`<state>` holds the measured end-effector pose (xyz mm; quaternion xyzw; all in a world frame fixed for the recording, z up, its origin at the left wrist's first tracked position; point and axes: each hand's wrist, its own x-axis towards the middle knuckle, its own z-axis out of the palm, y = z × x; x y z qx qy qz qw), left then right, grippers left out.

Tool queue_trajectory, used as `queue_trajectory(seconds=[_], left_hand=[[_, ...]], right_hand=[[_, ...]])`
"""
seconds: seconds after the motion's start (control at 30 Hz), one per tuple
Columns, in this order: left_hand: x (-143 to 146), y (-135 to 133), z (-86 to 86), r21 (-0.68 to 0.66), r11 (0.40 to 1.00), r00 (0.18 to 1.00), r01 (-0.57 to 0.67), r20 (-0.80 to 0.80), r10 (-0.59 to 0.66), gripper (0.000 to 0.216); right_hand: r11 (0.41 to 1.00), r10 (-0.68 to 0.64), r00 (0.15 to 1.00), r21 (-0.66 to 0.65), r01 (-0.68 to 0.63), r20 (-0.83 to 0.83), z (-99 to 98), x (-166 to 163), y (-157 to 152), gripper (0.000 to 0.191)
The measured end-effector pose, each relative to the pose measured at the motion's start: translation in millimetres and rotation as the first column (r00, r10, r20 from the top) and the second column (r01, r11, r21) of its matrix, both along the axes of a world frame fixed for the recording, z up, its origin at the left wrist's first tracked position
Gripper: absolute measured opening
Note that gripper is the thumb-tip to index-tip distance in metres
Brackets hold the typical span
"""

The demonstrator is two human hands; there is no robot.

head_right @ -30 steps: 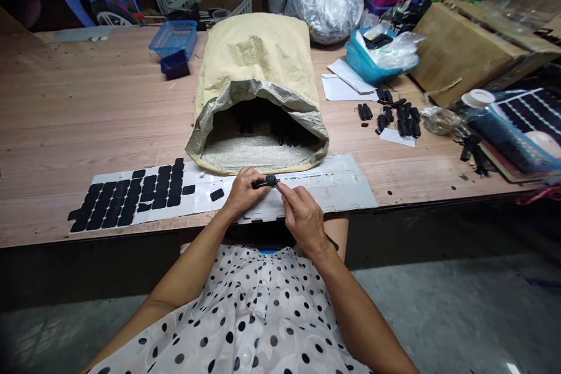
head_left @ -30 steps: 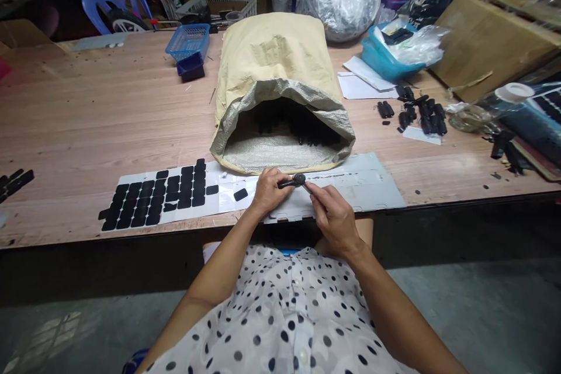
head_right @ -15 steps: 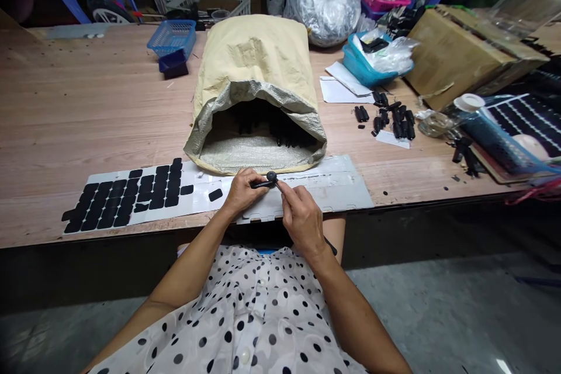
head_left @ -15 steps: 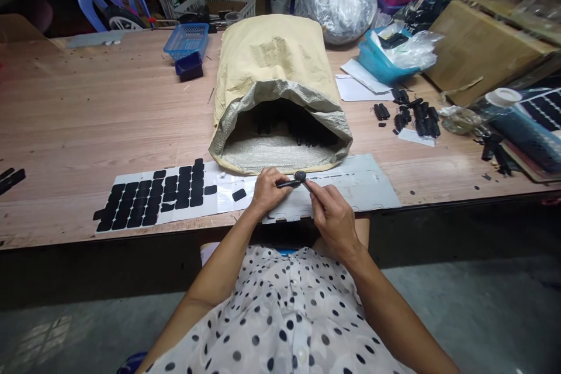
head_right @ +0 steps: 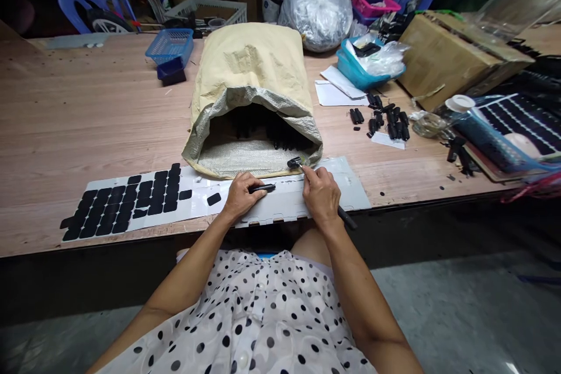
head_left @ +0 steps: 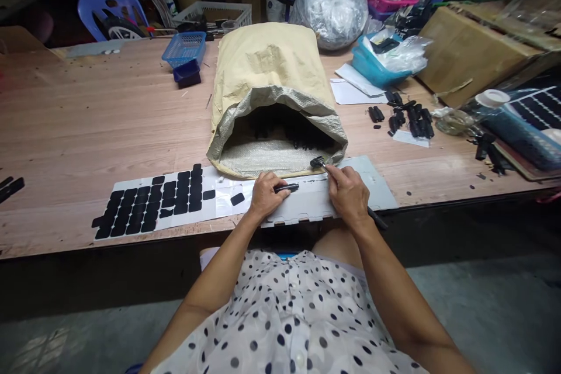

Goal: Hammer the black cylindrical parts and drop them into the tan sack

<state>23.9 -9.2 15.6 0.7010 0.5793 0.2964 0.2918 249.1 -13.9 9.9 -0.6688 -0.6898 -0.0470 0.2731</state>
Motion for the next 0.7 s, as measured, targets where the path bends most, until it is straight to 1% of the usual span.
queue_trajectory(seconds=[0.1,0.17,0.33,0.43,0.47,0.5,0.53,0.57,0.6,0.63,0.67,0.7], left_hand=[[-1.9,-0.1,-2.5,0.012,1.0,1.0,0.015,-0.008,-0.014,0.005],[-3.3,0.6,-4.2,0.017,1.0,1.0,0.023,-0.007,-0.022,0.007],[-5.5,-0.2,-2.4,0.046,0.998,0.998,0.05,-0.033,-0.048,0.011],[-4.2,-17.3,5.7,0.105,0.99,0.996,0.089,-0.033,-0.086,0.016],[-3.5,-27.4,8.6,0.121,0.984,0.991,0.131,-0.028,-0.128,0.019],[-2.8,-39.2,10.9,0.124,0.972,0.98,0.198,-0.02,-0.197,0.022],[-2.3,-51.9,11.9,0.106,0.952,0.957,0.289,-0.01,-0.289,0.025],[-2.1,-64.5,11.2,0.063,0.919,0.921,0.39,0.002,-0.391,0.026],[-2.2,-76.2,8.5,-0.007,0.875,0.875,0.483,0.017,-0.483,0.027],[-2.7,-86.0,3.5,-0.1,0.831,0.836,0.548,0.032,-0.547,0.026],[-3.6,-93.3,-3.6,-0.215,0.794,0.817,0.569,0.043,-0.575,0.025],[-4.6,-97.9,-12.4,-0.347,0.771,0.829,0.534,0.04,-0.557,0.025]], right_hand=[[0.999,-0.041,0.998,-0.006,0.041,0.053,-10.7,2.3,8.8,0.031],[0.998,-0.061,0.995,-0.001,0.061,0.076,-14.8,0.2,9.2,0.031],[0.997,-0.079,0.99,-0.004,0.08,0.114,-16.6,-4.5,6.4,0.032],[0.997,-0.073,0.99,0.0,0.074,0.124,-16.5,-4.5,6.5,0.033],[0.997,-0.071,0.989,0.001,0.072,0.126,-16.6,-4.4,6.6,0.033],[0.997,-0.071,0.989,0.002,0.071,0.126,-16.8,-4.4,6.6,0.033],[0.997,-0.072,0.989,0.002,0.073,0.126,-17.1,-4.5,6.6,0.033],[0.997,-0.075,0.989,0.001,0.076,0.126,-17.5,-4.6,6.6,0.032],[0.997,-0.079,0.989,0.001,0.079,0.125,-17.8,-4.9,6.6,0.032],[0.997,-0.081,0.989,0.0,0.081,0.125,-18.1,-5.2,6.6,0.033],[0.997,-0.082,0.989,-0.001,0.083,0.125,-18.3,-5.6,6.7,0.033],[0.996,-0.083,0.989,-0.002,0.084,0.125,-18.4,-6.0,6.8,0.033]])
